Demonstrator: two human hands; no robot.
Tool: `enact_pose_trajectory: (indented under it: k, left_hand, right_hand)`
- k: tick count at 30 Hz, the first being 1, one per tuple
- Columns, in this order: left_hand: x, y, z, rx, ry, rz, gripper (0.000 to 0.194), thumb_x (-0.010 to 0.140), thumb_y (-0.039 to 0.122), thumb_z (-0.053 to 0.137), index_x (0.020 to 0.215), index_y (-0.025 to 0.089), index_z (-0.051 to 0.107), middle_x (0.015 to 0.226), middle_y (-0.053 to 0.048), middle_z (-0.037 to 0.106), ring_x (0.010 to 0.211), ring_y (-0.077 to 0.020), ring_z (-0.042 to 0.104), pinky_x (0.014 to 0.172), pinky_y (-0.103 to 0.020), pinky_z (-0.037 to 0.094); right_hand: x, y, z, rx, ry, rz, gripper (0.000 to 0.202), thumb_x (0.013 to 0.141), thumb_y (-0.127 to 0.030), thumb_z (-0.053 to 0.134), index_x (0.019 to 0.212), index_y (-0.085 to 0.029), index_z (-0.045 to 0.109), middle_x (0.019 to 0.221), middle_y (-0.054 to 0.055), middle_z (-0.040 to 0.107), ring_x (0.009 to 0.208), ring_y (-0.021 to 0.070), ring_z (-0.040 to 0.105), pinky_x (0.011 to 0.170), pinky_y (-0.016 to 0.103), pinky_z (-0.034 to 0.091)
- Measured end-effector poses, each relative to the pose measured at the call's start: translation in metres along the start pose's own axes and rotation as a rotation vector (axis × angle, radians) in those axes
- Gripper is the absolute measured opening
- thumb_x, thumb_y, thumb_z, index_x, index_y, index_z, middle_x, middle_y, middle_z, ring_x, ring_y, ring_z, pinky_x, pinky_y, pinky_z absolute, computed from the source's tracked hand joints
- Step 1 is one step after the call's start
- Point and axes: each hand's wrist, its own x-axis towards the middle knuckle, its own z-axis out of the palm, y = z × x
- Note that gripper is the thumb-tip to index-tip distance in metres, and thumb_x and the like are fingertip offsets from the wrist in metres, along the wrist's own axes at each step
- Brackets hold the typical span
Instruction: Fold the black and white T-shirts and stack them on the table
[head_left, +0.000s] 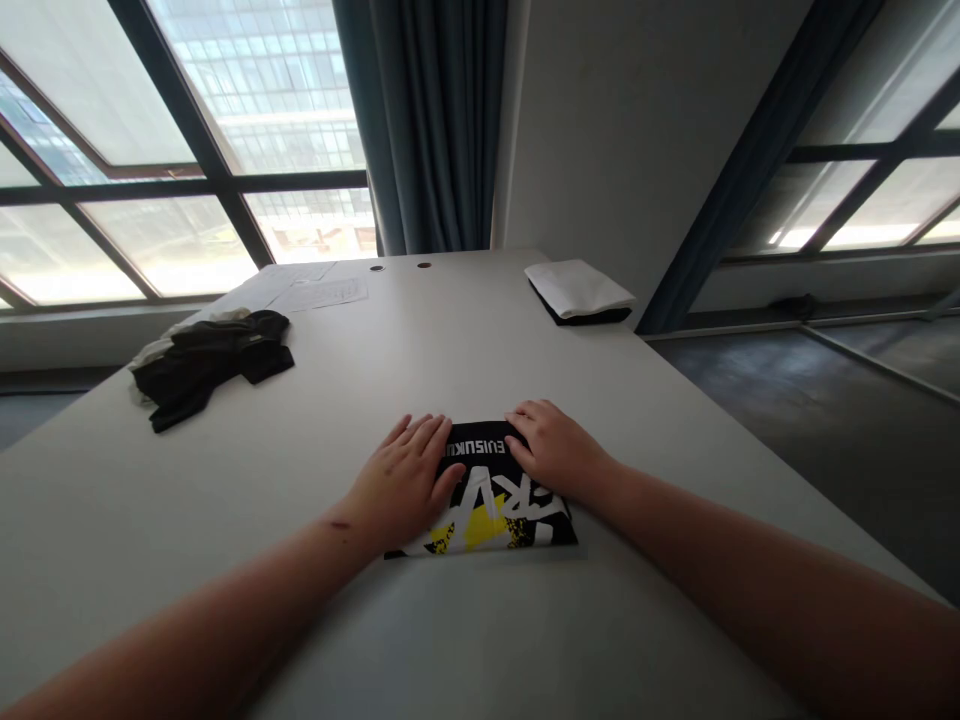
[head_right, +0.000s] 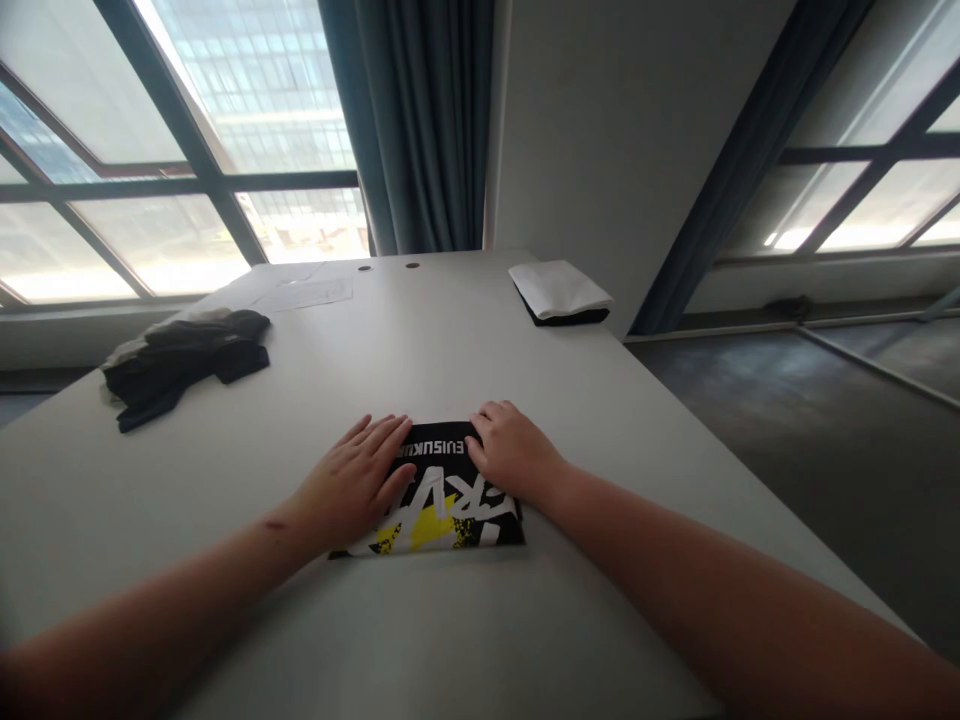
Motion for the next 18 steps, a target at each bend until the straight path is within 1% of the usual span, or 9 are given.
enact_pose_trajectory:
  k: [3,4,6,8,10,12,14,16,18]
  left_hand:
    - [0.016,0.027,0.006,-0.034,-0.025,0.067,0.072,0.112,0.056,0.025,0.161,0.006,0.044,0.168,-0.017,0.043,0.158,-0.0304,0.037,0.132,-0.048,0.028]
    - [0.019,0.033,0.009,-0.047,-0.038,0.078,0.072,0.112,0.056,0.027,0.162,0.007,0.044,0.169,-0.017,0.041,0.159,-0.0306,0.035,0.132,-0.049,0.028]
    - [0.023,0.038,0.016,-0.066,-0.054,0.085,0.071,0.111,0.057,0.031,0.162,0.009,0.044,0.171,-0.016,0.038,0.161,-0.0308,0.032,0.132,-0.049,0.027]
    - [0.023,0.036,0.021,-0.082,-0.054,0.077,0.071,0.110,0.057,0.033,0.163,0.010,0.042,0.172,-0.015,0.035,0.161,-0.0309,0.030,0.133,-0.050,0.026]
    - [0.020,0.031,0.025,-0.099,-0.047,0.045,0.074,0.110,0.059,0.035,0.164,0.009,0.039,0.172,-0.017,0.033,0.161,-0.0318,0.030,0.132,-0.051,0.027]
    - [0.017,0.025,0.026,-0.115,-0.034,0.011,0.077,0.108,0.061,0.037,0.165,0.008,0.037,0.172,-0.019,0.035,0.161,-0.0336,0.031,0.131,-0.053,0.028]
    - [0.015,0.022,0.025,-0.139,-0.017,0.004,0.075,0.108,0.060,0.039,0.165,0.010,0.037,0.170,-0.019,0.039,0.159,-0.0337,0.035,0.131,-0.054,0.030]
    - [0.016,0.019,0.020,-0.172,0.007,0.011,0.070,0.109,0.055,0.039,0.164,0.013,0.036,0.166,-0.019,0.047,0.155,-0.0327,0.042,0.131,-0.055,0.030]
    - [0.018,0.017,0.010,-0.202,0.055,0.001,0.065,0.110,0.052,0.037,0.162,0.014,0.037,0.159,-0.018,0.054,0.150,-0.0325,0.049,0.130,-0.057,0.030]
  right_hand:
    - [0.002,0.007,-0.003,-0.024,0.018,0.050,0.031,0.100,-0.032,0.061,0.113,-0.009,0.076,0.115,0.019,0.071,0.116,0.0350,0.059,0.108,0.048,0.047]
    - [0.002,0.008,-0.004,-0.012,0.020,0.067,0.028,0.098,-0.032,0.063,0.110,-0.010,0.075,0.114,0.019,0.071,0.115,0.0348,0.058,0.107,0.048,0.046]
    - [0.003,0.012,-0.004,0.056,0.026,0.101,0.020,0.096,-0.030,0.067,0.105,-0.013,0.073,0.112,0.017,0.071,0.113,0.0329,0.059,0.106,0.045,0.046]
    - [0.002,0.015,-0.004,0.172,0.036,0.137,0.013,0.094,-0.027,0.068,0.100,-0.016,0.069,0.108,0.014,0.071,0.109,0.0299,0.061,0.100,0.041,0.047]
    - [0.001,0.017,-0.004,0.309,0.029,0.180,0.011,0.094,-0.028,0.067,0.099,-0.019,0.065,0.099,0.009,0.072,0.097,0.0259,0.063,0.090,0.037,0.048]
    - [0.001,0.017,-0.005,0.438,0.023,0.216,0.012,0.095,-0.031,0.065,0.100,-0.021,0.063,0.089,0.005,0.070,0.083,0.0220,0.063,0.080,0.034,0.047]
    - [0.000,0.016,-0.008,0.556,0.042,0.231,0.015,0.094,-0.034,0.065,0.101,-0.022,0.061,0.084,0.001,0.068,0.075,0.0195,0.061,0.073,0.032,0.045]
    - [-0.002,0.013,-0.012,0.657,0.081,0.206,0.016,0.093,-0.036,0.064,0.101,-0.022,0.061,0.083,0.000,0.068,0.074,0.0181,0.060,0.071,0.031,0.046]
    - [-0.006,0.009,-0.019,0.719,0.097,0.114,0.016,0.094,-0.035,0.063,0.103,-0.022,0.062,0.084,-0.001,0.068,0.073,0.0170,0.060,0.070,0.030,0.046]
